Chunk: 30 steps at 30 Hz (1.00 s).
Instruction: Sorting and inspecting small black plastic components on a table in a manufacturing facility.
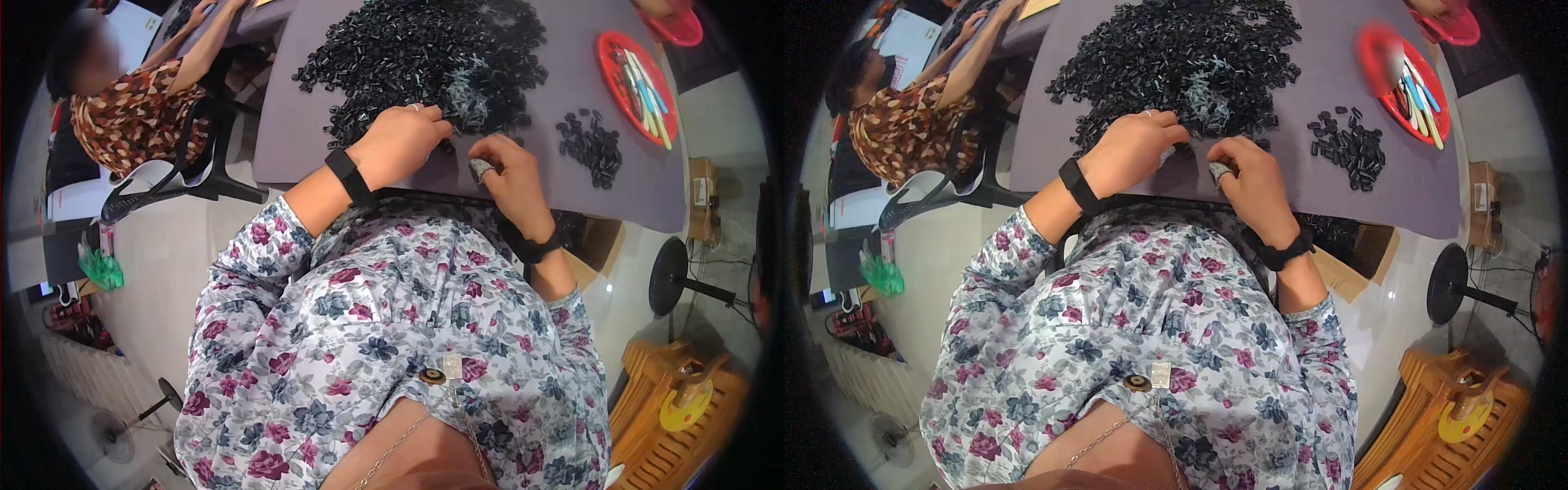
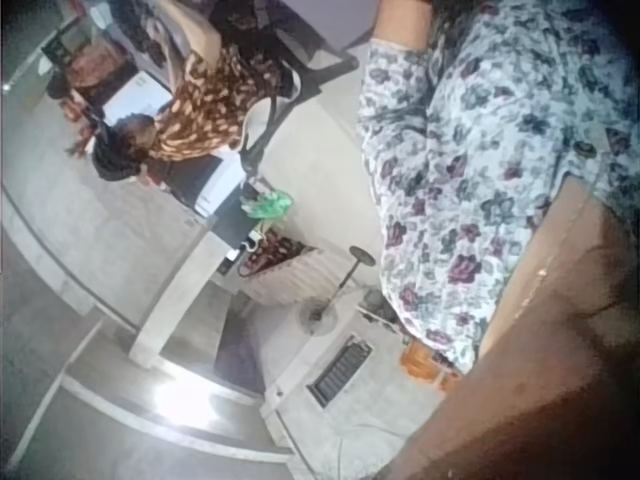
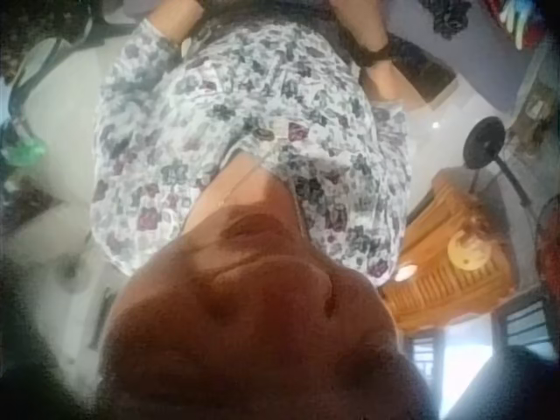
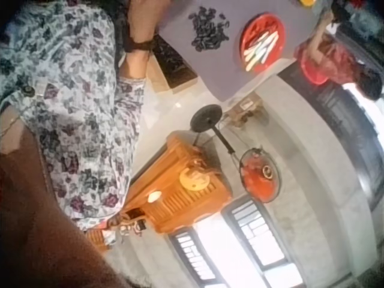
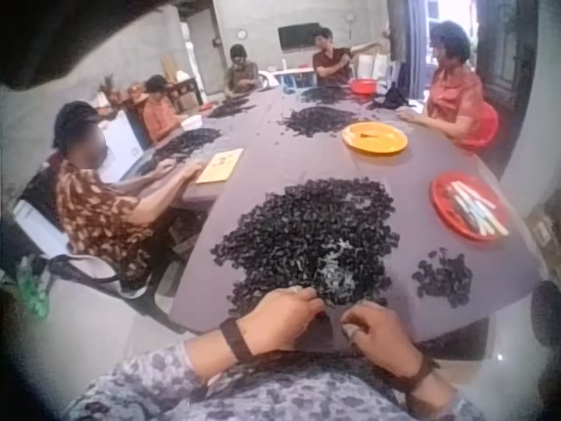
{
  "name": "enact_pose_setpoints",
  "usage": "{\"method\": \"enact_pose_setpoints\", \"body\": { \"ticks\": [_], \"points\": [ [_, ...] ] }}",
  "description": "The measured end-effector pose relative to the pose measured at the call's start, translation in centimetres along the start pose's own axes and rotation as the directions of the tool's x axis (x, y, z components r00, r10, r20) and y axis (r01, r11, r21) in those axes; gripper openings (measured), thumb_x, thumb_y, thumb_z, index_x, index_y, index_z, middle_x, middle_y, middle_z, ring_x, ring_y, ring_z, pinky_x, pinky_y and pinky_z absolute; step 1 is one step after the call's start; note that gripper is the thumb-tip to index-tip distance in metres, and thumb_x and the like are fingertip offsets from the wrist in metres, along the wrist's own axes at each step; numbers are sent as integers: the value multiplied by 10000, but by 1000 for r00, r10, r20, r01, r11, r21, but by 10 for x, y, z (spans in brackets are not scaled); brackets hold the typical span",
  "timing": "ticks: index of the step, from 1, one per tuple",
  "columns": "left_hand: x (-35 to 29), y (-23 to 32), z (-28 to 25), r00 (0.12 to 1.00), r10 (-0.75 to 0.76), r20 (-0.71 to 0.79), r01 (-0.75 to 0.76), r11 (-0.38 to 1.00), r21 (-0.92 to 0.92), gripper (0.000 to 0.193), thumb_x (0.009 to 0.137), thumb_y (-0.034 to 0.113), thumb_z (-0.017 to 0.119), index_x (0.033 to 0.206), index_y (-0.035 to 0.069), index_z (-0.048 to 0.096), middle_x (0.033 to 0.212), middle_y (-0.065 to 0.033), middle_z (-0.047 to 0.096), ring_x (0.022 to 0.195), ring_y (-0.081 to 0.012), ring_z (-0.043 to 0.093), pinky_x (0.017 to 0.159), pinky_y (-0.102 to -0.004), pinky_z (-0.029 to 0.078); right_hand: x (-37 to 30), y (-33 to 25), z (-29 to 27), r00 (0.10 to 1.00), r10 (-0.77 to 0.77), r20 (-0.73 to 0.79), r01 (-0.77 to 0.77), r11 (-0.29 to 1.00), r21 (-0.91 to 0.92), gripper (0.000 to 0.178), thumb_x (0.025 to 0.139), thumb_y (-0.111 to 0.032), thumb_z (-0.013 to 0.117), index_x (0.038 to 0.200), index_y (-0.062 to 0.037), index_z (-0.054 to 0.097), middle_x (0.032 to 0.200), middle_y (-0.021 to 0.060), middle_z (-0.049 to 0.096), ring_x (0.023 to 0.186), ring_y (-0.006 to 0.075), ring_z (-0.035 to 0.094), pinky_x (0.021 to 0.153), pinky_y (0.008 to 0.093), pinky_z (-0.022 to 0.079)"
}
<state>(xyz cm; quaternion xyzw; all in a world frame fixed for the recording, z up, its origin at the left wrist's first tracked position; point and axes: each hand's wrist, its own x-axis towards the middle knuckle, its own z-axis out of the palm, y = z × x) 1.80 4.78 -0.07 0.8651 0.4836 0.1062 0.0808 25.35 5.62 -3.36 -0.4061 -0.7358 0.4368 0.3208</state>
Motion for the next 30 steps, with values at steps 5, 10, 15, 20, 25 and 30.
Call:
{"method": "enact_pose_setpoints", "body": {
  "ticks": [5, 10, 15, 20, 25, 30],
  "points": [
    [-7, -6, -1, 998, -63, 28, 63, 998, -1, 346, 747, -67, 634, 1062, 67, 688, 996, -111, 652, 987, -347, 658, 821, -450, 550, 2, 1, 2, 1000, -11, -1, 11, 1000, -9, 177, 850, 31, 641, 1019, 3, 684, 914, 118, 656, 804, 246, 677, 729, 337, 525],
    [-21, -20, -1, 992, -126, 30, 129, 985, -118, 344, 740, -98, 596, 1044, 43, 673, 985, -137, 657, 964, -381, 657, 804, -469, 538, 9, 3, 8, 1000, -5, 8, 5, 1000, -26, 175, 854, 28, 646, 1021, -1, 686, 914, 116, 657, 804, 244, 674, 725, 334, 520],
    [-22, -16, -3, 984, -172, 51, 178, 969, -173, 366, 722, -126, 590, 1052, 16, 659, 987, -157, 647, 959, -406, 650, 806, -479, 530, 9, 11, 9, 1000, -2, 0, 2, 1000, 0, 179, 849, 27, 648, 1023, 1, 684, 913, 115, 657, 797, 236, 671, 715, 330, 517],
    [-25, -12, -1, 990, -144, -12, 140, 976, -165, 294, 742, -62, 672, 1026, 10, 646, 958, -164, 645, 972, -385, 653, 826, -472, 542, 8, 11, 7, 1000, 10, 6, -10, 1000, 5, 180, 847, 27, 649, 1023, 5, 682, 913, 112, 656, 798, 228, 677, 713, 328, 518],
    [-24, -10, -5, 991, -133, 21, 134, 987, -87, 279, 741, -65, 676, 1008, 13, 647, 958, -164, 645, 981, -382, 651, 830, -472, 540, 6, 7, 4, 1000, 2, 4, -2, 1000, 10, 182, 847, 30, 644, 1025, 9, 681, 915, 113, 657, 807, 229, 684, 720, 327, 521],
    [-25, -5, -6, 990, -136, 24, 137, 988, -68, 253, 750, -55, 685, 989, 10, 637, 965, -169, 647, 977, -385, 650, 823, -473, 539, 3, 4, 0, 1000, 6, 9, -6, 1000, 7, 201, 840, 73, 620, 1027, 22, 673, 923, 71, 630, 820, 146, 628, 725, 274, 484]
  ]
}}
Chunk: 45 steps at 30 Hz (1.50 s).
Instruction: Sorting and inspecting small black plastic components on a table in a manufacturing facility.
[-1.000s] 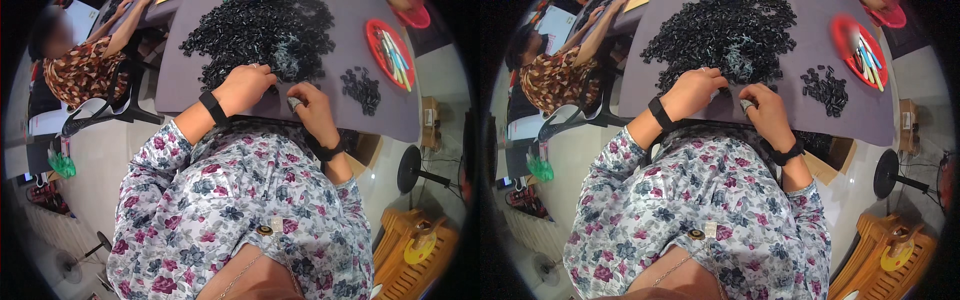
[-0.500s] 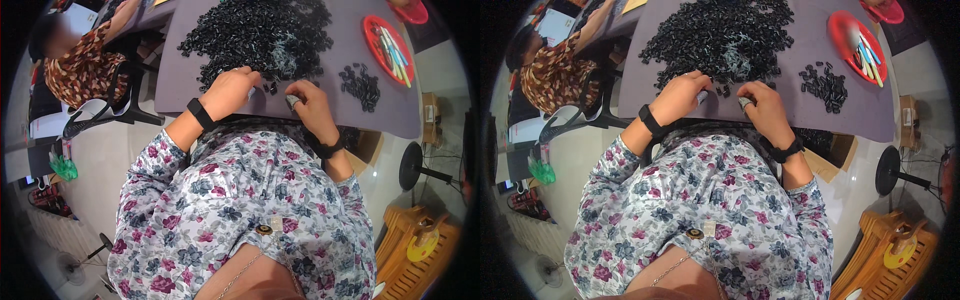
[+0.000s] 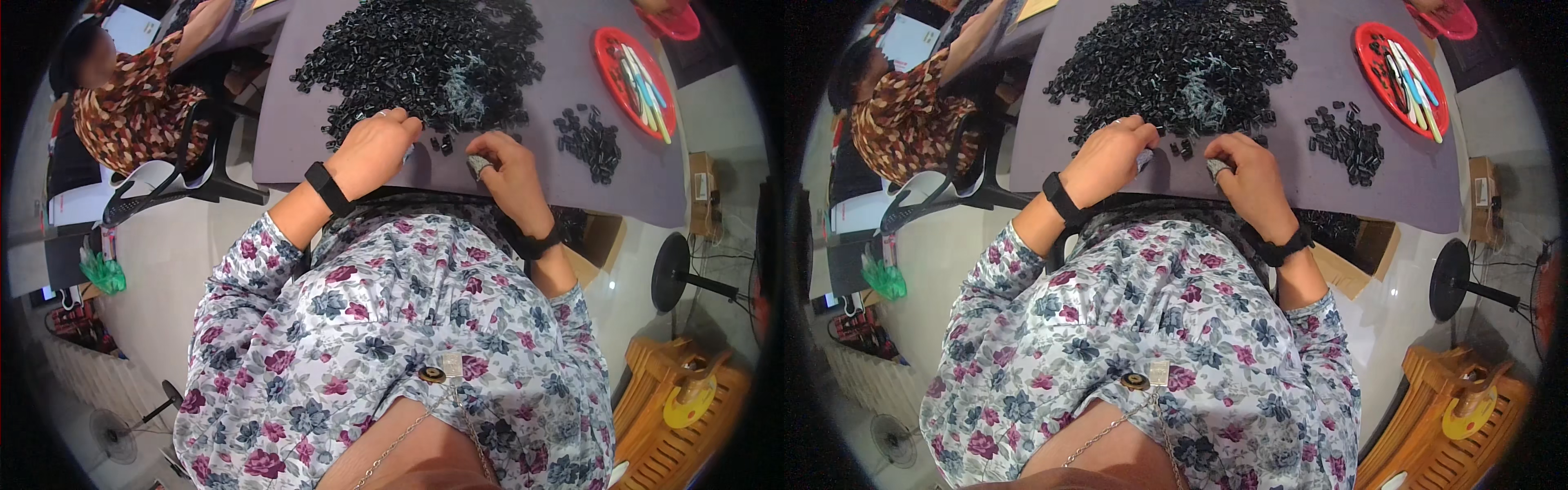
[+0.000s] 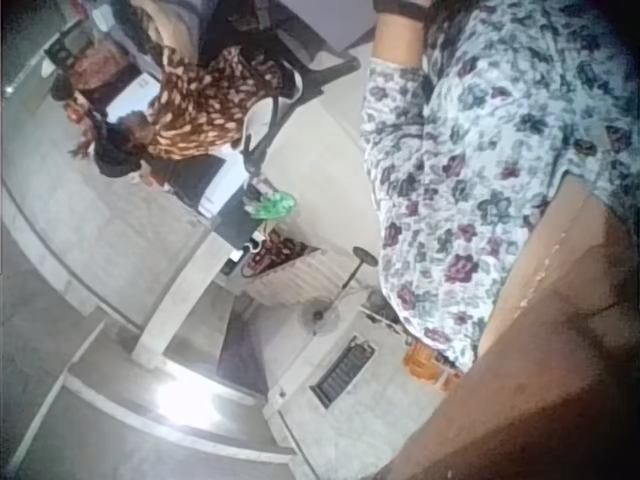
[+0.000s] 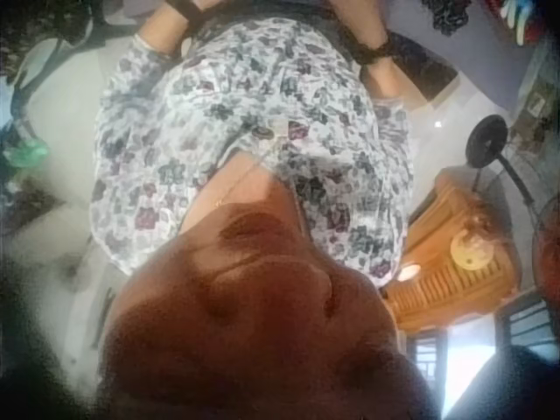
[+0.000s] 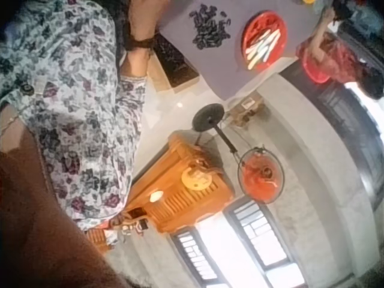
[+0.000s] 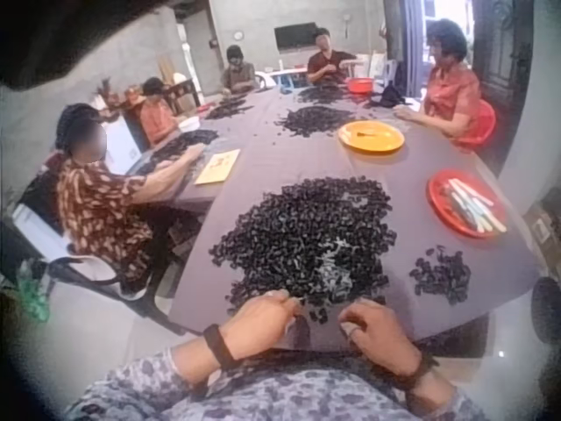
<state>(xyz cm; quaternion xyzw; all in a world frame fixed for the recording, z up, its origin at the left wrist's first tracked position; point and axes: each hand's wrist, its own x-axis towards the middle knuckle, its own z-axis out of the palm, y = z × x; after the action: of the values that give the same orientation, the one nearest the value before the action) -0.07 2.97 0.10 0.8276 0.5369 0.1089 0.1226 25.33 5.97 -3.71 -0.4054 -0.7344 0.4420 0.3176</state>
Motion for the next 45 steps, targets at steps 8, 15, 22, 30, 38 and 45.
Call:
{"method": "enact_pose_setpoints", "body": {
  "ticks": [8, 15, 22, 30, 38, 45],
  "points": [
    [-2, 5, -4, 992, -66, -110, 35, 963, -265, 360, 798, -102, 638, 1136, 16, 678, 960, -122, 655, 902, -308, 663, 776, -407, 536, -2, 3, -2, 1000, 10, 0, -10, 1000, 29, 188, 866, 79, 611, 1035, 24, 670, 942, 65, 641, 864, 135, 657, 742, 267, 500],
    [3, -6, -3, 908, -314, 279, 306, 40, -951, 201, 1038, 31, 574, 1194, -15, 692, 967, -40, 702, 776, -105, 661, 717, -241, 568, 0, -12, -6, 995, 89, 34, -95, 922, 376, 165, 899, 59, 639, 1049, 17, 692, 1018, 33, 700, 932, 108, 667, 796, 256, 524],
    [-5, -7, -1, 919, -261, 297, 254, -187, -949, 212, 1025, 1, 564, 1195, -32, 686, 1025, -88, 734, 852, -141, 731, 746, -246, 620, 18, -40, 4, 998, 53, 27, -59, 948, 311, 188, 901, 28, 677, 1085, -1, 702, 933, 25, 721, 884, 107, 679, 792, 260, 536],
    [-8, 9, -5, 922, -306, 237, 278, 97, -956, 218, 989, -20, 585, 1157, 3, 722, 951, -46, 750, 813, -109, 719, 724, -227, 575, 21, -41, 18, 1000, -2, -14, 7, 935, 354, 216, 880, 51, 667, 1085, -5, 699, 932, 42, 738, 879, 101, 682, 783, 258, 541],
    [-6, 8, 2, 951, -264, 159, 220, 223, -950, 253, 963, -75, 559, 1142, -4, 723, 972, -47, 755, 812, -93, 698, 758, -240, 571, 19, -37, 17, 999, -41, 31, 28, 944, 329, 256, 848, 77, 646, 1077, -24, 699, 898, 40, 721, 828, 93, 675, 734, 255, 537],
    [-4, 14, 2, 958, -262, 117, 186, 259, -948, 177, 967, -26, 624, 1110, -17, 728, 947, -45, 749, 810, -92, 688, 757, -244, 576, 19, -33, 19, 998, -55, -13, 56, 944, 324, 320, 802, 87, 625, 1090, -34, 691, 843, 23, 690, 773, 81, 654, 676, 253, 518]
  ]
}}
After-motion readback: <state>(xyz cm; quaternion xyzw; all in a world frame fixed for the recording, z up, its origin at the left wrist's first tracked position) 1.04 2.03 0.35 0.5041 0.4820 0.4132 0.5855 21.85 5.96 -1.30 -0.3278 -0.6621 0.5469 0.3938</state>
